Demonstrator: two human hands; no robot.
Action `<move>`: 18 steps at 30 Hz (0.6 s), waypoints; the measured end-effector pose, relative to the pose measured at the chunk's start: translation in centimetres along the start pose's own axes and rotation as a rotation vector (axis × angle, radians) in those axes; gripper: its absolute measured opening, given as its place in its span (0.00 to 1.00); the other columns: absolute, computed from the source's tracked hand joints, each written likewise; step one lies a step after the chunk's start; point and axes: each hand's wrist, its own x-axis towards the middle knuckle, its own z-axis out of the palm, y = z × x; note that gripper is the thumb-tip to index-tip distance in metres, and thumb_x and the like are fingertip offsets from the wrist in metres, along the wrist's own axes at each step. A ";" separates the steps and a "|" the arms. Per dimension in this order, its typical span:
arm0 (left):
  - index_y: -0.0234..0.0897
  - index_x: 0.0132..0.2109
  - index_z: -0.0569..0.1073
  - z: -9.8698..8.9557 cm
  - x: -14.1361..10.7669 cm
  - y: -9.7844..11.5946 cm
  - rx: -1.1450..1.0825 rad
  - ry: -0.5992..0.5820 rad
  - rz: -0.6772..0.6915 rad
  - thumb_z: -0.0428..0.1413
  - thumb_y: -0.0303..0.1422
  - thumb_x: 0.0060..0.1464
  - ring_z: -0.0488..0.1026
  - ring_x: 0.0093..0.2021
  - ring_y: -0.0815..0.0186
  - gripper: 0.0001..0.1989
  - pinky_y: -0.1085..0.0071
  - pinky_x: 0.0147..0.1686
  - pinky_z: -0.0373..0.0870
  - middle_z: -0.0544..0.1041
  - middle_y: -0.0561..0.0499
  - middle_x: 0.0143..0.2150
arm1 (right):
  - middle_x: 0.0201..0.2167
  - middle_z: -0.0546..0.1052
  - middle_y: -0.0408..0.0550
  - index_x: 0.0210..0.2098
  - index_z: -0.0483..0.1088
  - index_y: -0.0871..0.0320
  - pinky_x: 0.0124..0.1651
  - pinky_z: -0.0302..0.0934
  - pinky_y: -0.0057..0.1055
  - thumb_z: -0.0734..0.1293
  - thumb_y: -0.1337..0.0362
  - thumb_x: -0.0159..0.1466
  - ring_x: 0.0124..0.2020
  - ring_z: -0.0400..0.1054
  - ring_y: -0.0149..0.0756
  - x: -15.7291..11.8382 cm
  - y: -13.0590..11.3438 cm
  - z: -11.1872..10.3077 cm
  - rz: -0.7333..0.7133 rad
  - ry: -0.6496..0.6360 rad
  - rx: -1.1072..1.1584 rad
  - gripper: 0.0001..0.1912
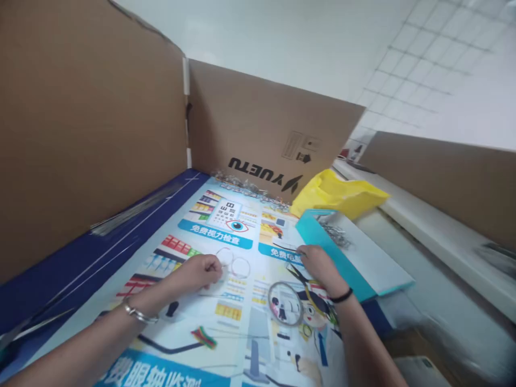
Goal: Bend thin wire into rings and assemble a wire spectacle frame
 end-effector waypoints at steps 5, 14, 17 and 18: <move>0.36 0.29 0.68 0.2 -0.4 0.8 -0.024 0.017 -0.094 0.53 0.38 0.45 0.56 0.15 0.74 0.09 0.79 0.17 0.50 0.67 0.58 0.17 | 0.45 0.73 0.49 0.45 0.69 0.61 0.49 0.62 0.42 0.63 0.61 0.65 0.46 0.68 0.38 0.4 0.8 1.7 0.010 -0.032 0.010 0.12; 0.37 0.28 0.67 0.5 -0.1 0.2 -0.017 0.032 -0.044 0.54 0.38 0.44 0.61 0.18 0.72 0.09 0.78 0.19 0.52 0.64 0.59 0.17 | 0.47 0.71 0.50 0.48 0.67 0.59 0.46 0.65 0.40 0.63 0.60 0.66 0.44 0.69 0.37 -0.1 0.9 0.8 0.113 -0.083 -0.047 0.14; 0.37 0.28 0.67 0.5 0.0 0.1 0.001 0.028 -0.035 0.53 0.40 0.45 0.61 0.19 0.71 0.10 0.78 0.19 0.53 0.64 0.59 0.18 | 0.47 0.72 0.50 0.48 0.67 0.60 0.45 0.66 0.40 0.63 0.60 0.66 0.43 0.69 0.37 -0.1 0.4 0.5 0.117 -0.127 -0.047 0.14; 0.37 0.28 0.67 0.6 0.0 0.1 0.007 0.027 -0.029 0.53 0.40 0.45 0.61 0.19 0.71 0.10 0.77 0.20 0.53 0.64 0.59 0.18 | 0.47 0.72 0.50 0.48 0.67 0.60 0.45 0.66 0.40 0.63 0.60 0.66 0.43 0.69 0.37 -0.1 0.2 0.5 0.110 -0.141 -0.042 0.14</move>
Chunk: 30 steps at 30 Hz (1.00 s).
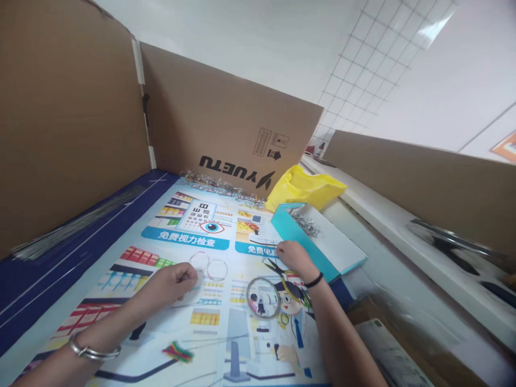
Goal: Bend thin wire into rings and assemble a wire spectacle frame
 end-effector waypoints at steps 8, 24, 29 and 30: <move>0.37 0.28 0.67 0.2 0.4 -1.0 0.008 0.022 0.032 0.52 0.39 0.46 0.63 0.19 0.71 0.09 0.76 0.21 0.56 0.65 0.59 0.20 | 0.46 0.72 0.49 0.47 0.68 0.59 0.44 0.66 0.39 0.63 0.60 0.66 0.42 0.69 0.36 0.4 -0.3 0.6 -0.067 -0.050 0.032 0.13; 0.38 0.29 0.67 0.3 0.5 -1.2 0.021 0.035 0.045 0.51 0.39 0.47 0.63 0.19 0.71 0.09 0.76 0.21 0.56 0.65 0.59 0.19 | 0.47 0.71 0.50 0.48 0.67 0.59 0.45 0.66 0.40 0.63 0.60 0.66 0.43 0.69 0.37 1.0 0.7 1.1 -0.094 0.000 0.031 0.14; 0.38 0.29 0.68 0.3 0.4 -0.9 0.036 0.049 0.053 0.51 0.39 0.46 0.65 0.20 0.70 0.09 0.76 0.22 0.57 0.67 0.58 0.20 | 0.47 0.72 0.49 0.48 0.67 0.59 0.44 0.66 0.39 0.63 0.60 0.66 0.42 0.69 0.36 1.1 0.5 0.4 -0.145 0.031 -0.041 0.14; 0.38 0.29 0.68 0.2 0.4 -0.8 0.033 0.049 0.057 0.51 0.39 0.46 0.65 0.20 0.70 0.09 0.76 0.22 0.57 0.67 0.58 0.20 | 0.46 0.72 0.49 0.48 0.67 0.59 0.44 0.66 0.39 0.63 0.60 0.66 0.42 0.69 0.36 1.1 0.5 0.1 -0.140 0.045 -0.072 0.14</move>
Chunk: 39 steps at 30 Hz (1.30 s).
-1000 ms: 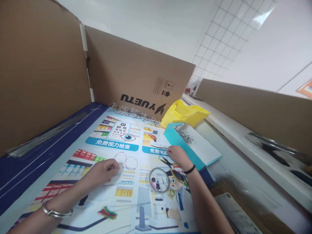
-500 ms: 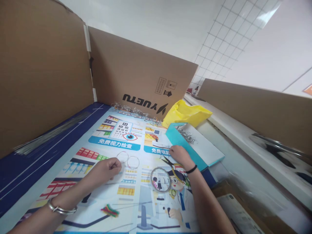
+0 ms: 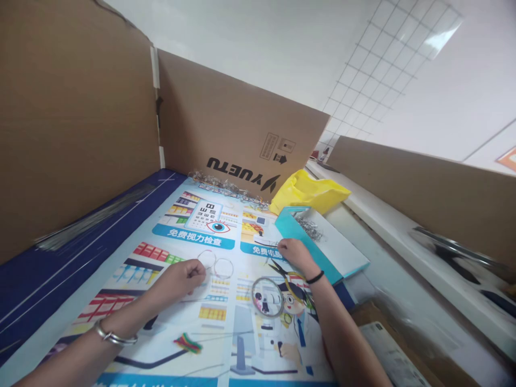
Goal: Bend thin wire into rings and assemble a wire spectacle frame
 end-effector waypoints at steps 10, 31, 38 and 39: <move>0.37 0.29 0.68 0.2 0.2 -0.9 -0.035 -0.005 0.031 0.52 0.38 0.46 0.66 0.20 0.70 0.08 0.76 0.23 0.59 0.68 0.58 0.21 | 0.38 0.75 0.57 0.35 0.72 0.63 0.48 0.59 0.36 0.61 0.71 0.64 0.48 0.65 0.42 0.3 -1.8 -2.2 -0.459 0.014 -0.220 0.07; 0.37 0.29 0.68 0.2 0.0 -0.8 -0.058 0.001 0.032 0.51 0.34 0.46 0.66 0.21 0.71 0.06 0.76 0.23 0.59 0.66 0.58 0.22 | 0.46 0.72 0.50 0.48 0.67 0.60 0.44 0.66 0.39 0.63 0.60 0.65 0.42 0.69 0.37 5.1 0.3 -1.6 -0.205 -0.042 0.141 0.14; 0.37 0.29 0.68 0.2 0.0 -0.4 -0.046 0.006 0.014 0.51 0.37 0.46 0.65 0.21 0.70 0.07 0.75 0.23 0.59 0.66 0.58 0.22 | 0.36 0.73 0.45 0.45 0.67 0.62 0.33 0.67 0.31 0.62 0.59 0.66 0.31 0.69 0.30 3.7 4.0 -1.4 0.015 0.230 0.669 0.13; 0.37 0.29 0.68 0.2 -0.1 -0.3 -0.044 0.005 0.015 0.52 0.37 0.46 0.65 0.21 0.70 0.08 0.75 0.23 0.59 0.66 0.58 0.22 | 0.34 0.73 0.44 0.44 0.67 0.62 0.32 0.66 0.30 0.61 0.59 0.67 0.29 0.69 0.28 3.5 3.9 -1.1 0.031 0.247 0.742 0.12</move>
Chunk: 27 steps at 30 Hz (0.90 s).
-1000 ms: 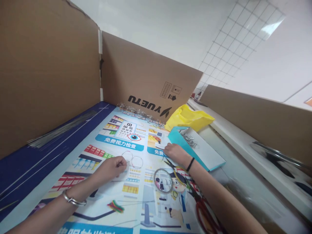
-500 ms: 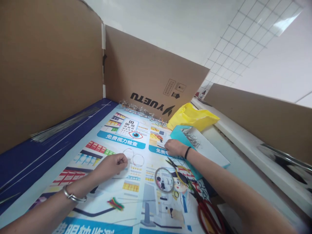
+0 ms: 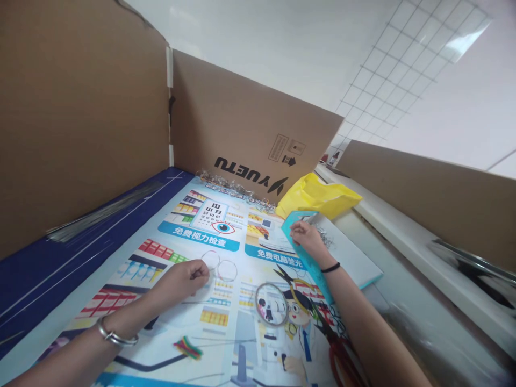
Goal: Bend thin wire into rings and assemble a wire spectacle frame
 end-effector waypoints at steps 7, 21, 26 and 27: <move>0.38 0.28 0.67 0.0 0.0 0.1 0.027 0.006 -0.009 0.52 0.39 0.45 0.63 0.20 0.70 0.09 0.76 0.23 0.58 0.65 0.58 0.21 | 0.26 0.72 0.40 0.38 0.69 0.62 0.28 0.65 0.28 0.64 0.58 0.64 0.23 0.67 0.26 -1.8 -0.2 1.3 0.094 0.057 0.353 0.12; 0.38 0.28 0.67 0.0 -0.1 0.5 0.026 0.005 -0.003 0.51 0.39 0.46 0.61 0.20 0.70 0.09 0.76 0.22 0.56 0.63 0.58 0.20 | 0.15 0.70 0.37 0.27 0.71 0.59 0.22 0.58 0.23 0.66 0.67 0.48 0.17 0.63 0.27 -3.8 -6.6 2.3 0.064 -0.123 0.510 0.06; 0.38 0.29 0.67 0.0 0.1 0.1 0.003 0.000 -0.013 0.52 0.39 0.45 0.63 0.20 0.70 0.09 0.75 0.23 0.58 0.65 0.58 0.22 | 0.17 0.70 0.38 0.26 0.70 0.58 0.22 0.59 0.23 0.65 0.66 0.47 0.18 0.64 0.27 -3.8 -7.1 4.3 0.059 -0.167 0.524 0.05; 0.38 0.29 0.67 0.0 0.1 0.1 0.000 -0.001 -0.013 0.52 0.38 0.45 0.63 0.21 0.70 0.08 0.75 0.23 0.58 0.65 0.58 0.22 | 0.18 0.70 0.38 0.26 0.70 0.58 0.23 0.60 0.24 0.65 0.66 0.47 0.18 0.64 0.27 -3.7 -7.1 4.7 0.057 -0.174 0.528 0.05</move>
